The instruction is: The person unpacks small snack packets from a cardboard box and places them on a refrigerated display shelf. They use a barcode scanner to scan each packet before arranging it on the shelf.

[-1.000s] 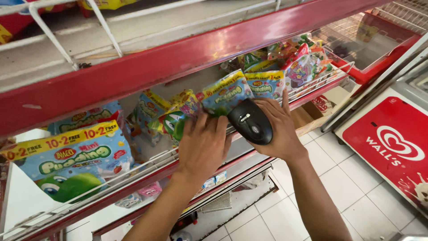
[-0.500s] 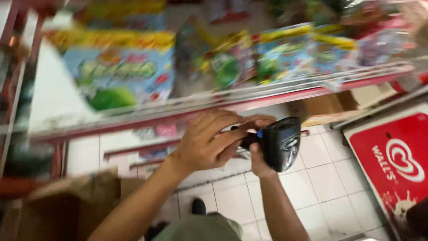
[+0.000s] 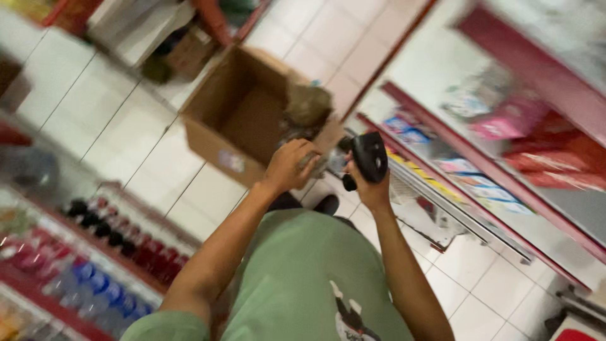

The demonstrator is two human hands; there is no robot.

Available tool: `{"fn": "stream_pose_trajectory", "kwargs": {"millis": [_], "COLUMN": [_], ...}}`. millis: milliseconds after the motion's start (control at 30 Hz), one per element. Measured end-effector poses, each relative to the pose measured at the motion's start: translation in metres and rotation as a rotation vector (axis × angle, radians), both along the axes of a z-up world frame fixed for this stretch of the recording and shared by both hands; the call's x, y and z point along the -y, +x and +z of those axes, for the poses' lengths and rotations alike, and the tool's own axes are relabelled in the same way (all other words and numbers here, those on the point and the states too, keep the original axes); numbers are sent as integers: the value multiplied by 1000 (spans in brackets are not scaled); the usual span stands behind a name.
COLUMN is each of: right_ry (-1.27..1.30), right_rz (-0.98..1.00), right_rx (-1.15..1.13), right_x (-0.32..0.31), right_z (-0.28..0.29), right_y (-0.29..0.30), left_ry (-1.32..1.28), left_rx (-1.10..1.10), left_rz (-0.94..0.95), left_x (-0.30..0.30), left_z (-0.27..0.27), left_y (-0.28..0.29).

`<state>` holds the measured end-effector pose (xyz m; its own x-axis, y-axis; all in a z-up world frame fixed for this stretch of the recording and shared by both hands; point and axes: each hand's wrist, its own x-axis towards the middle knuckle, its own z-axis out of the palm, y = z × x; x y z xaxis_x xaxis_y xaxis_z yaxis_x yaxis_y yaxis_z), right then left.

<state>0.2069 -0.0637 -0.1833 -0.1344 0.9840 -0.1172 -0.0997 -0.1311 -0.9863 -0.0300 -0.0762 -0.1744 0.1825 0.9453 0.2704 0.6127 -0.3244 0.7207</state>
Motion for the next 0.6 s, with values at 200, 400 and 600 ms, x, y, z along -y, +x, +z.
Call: {"fn": "stream_pose_trajectory", "kwargs": {"millis": [200, 400, 600], "right_ry": [-277, -429, -388], "right_rz": [18, -85, -174], "right_rx": [148, 182, 386], "right_x": [0, 4, 17], "right_z": [-85, -130, -117], "right_y": [-67, -115, -141], "left_ry": [-197, -343, -597], "left_rx": [-254, -360, -350], "left_rz": [146, 66, -194], "left_x": [49, 41, 6], "left_z": [-93, -140, -164], "left_y": [-109, -152, -155]}}
